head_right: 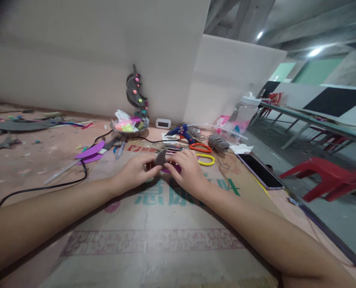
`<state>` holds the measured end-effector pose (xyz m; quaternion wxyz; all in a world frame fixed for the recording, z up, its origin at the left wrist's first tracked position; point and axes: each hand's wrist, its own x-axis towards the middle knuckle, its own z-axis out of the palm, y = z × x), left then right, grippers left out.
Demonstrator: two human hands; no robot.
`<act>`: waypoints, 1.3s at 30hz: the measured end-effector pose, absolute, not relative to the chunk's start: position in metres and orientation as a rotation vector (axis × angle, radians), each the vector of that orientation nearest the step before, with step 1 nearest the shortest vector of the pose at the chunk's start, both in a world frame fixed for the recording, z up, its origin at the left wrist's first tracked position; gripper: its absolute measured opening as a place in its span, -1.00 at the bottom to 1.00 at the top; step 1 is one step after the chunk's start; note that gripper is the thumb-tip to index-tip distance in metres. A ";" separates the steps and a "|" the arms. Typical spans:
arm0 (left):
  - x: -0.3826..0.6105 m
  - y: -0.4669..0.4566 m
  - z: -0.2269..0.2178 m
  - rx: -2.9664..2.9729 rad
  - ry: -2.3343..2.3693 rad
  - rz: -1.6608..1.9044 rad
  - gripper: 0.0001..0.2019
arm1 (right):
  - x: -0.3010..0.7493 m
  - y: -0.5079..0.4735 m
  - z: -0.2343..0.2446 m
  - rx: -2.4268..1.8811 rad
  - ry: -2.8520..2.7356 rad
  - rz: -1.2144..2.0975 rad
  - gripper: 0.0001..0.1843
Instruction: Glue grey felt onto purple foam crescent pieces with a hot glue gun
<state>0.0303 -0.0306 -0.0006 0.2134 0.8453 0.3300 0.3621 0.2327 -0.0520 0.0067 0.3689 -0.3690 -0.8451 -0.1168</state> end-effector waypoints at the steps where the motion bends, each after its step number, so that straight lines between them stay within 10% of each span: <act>1: 0.030 -0.030 -0.001 2.347 0.921 0.998 -0.82 | 0.233 -0.052 0.007 -0.941 -2.158 -0.283 -0.87; 15: 0.030 -0.027 -0.001 2.238 0.934 0.973 -0.79 | 0.239 -0.046 0.003 -0.980 -2.084 -0.176 -0.59; 20: 0.032 -0.029 -0.005 2.285 0.939 0.969 -0.80 | 0.237 -0.045 0.001 -0.947 -2.147 -0.180 -0.88; 39: 0.029 -0.001 -0.007 1.678 1.042 1.151 -0.72 | 0.239 -0.052 0.005 -0.712 -2.157 -0.352 -0.86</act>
